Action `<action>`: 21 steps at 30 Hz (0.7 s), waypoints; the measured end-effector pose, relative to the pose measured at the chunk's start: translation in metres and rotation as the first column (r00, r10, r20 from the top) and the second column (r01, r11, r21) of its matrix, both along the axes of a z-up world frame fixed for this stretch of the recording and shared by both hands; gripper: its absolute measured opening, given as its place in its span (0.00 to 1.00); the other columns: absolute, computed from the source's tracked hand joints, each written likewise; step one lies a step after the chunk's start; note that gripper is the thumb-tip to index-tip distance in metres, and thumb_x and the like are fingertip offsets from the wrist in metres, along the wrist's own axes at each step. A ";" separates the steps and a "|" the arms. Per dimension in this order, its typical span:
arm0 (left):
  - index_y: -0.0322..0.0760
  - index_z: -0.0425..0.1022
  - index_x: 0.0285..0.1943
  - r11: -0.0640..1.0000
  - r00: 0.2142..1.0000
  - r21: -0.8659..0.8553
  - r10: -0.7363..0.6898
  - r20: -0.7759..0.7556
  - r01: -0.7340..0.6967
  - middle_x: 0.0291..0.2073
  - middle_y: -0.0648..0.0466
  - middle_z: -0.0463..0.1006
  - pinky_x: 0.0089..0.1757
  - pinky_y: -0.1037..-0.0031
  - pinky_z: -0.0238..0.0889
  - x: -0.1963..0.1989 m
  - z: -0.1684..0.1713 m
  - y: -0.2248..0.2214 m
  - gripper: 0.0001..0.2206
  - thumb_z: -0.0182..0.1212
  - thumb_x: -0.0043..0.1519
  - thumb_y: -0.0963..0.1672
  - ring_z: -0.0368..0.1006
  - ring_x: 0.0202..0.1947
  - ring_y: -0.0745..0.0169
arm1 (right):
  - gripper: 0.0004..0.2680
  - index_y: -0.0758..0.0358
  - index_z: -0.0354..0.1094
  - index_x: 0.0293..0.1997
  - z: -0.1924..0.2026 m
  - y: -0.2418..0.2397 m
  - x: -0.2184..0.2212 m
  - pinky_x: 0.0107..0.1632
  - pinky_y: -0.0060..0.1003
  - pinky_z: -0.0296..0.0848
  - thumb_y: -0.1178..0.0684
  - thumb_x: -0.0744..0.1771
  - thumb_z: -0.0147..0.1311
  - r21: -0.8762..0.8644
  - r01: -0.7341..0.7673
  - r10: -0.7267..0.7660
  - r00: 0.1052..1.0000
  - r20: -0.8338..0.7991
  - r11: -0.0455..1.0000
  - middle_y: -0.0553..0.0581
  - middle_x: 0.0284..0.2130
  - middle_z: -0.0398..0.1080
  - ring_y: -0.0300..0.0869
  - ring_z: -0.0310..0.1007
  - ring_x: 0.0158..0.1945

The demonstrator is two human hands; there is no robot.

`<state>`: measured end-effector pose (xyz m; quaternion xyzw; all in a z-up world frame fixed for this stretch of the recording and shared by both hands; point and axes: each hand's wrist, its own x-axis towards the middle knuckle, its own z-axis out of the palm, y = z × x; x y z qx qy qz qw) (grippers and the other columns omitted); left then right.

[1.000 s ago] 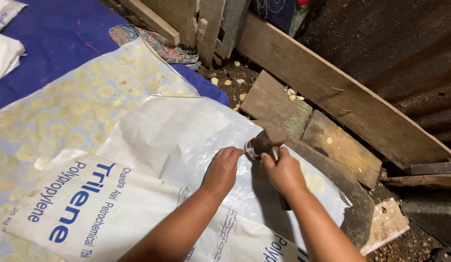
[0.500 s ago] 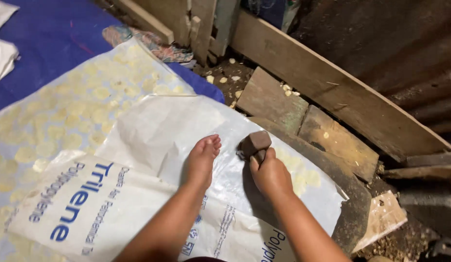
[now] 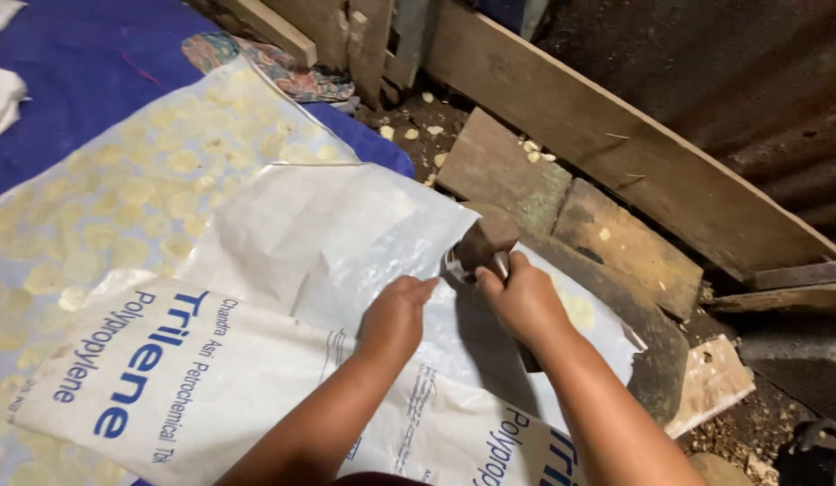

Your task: Crack and peel nuts or seeds using a hammer and stone.

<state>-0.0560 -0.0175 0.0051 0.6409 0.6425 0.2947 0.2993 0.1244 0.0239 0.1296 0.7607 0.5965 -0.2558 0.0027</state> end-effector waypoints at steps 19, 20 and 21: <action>0.45 0.65 0.50 0.897 0.934 0.432 0.071 -0.351 0.095 0.37 0.58 0.67 0.40 0.68 0.63 -0.001 0.003 -0.011 0.05 0.44 0.70 0.43 0.70 0.38 0.59 | 0.20 0.54 0.63 0.52 -0.003 -0.032 -0.001 0.52 0.59 0.76 0.30 0.66 0.49 0.009 -0.048 0.047 0.996 0.080 0.999 0.69 0.39 0.78 0.64 0.77 0.51; 0.45 0.65 0.50 0.899 0.933 0.430 0.077 -0.351 0.088 0.37 0.58 0.67 0.40 0.68 0.63 -0.001 0.000 -0.010 0.05 0.44 0.70 0.43 0.70 0.38 0.59 | 0.20 0.54 0.63 0.52 0.007 -0.037 -0.009 0.52 0.59 0.76 0.30 0.66 0.49 0.007 -0.055 0.055 0.995 0.079 0.998 0.69 0.39 0.78 0.64 0.77 0.51; 0.45 0.65 0.49 0.875 0.927 0.478 0.119 -0.356 0.071 0.37 0.58 0.67 0.40 0.68 0.63 -0.001 -0.004 -0.009 0.04 0.45 0.69 0.43 0.70 0.38 0.59 | 0.20 0.60 0.60 0.53 0.016 -0.042 -0.018 0.51 0.63 0.75 0.34 0.67 0.49 0.084 -0.021 0.017 0.999 0.050 0.996 0.75 0.38 0.76 0.68 0.77 0.49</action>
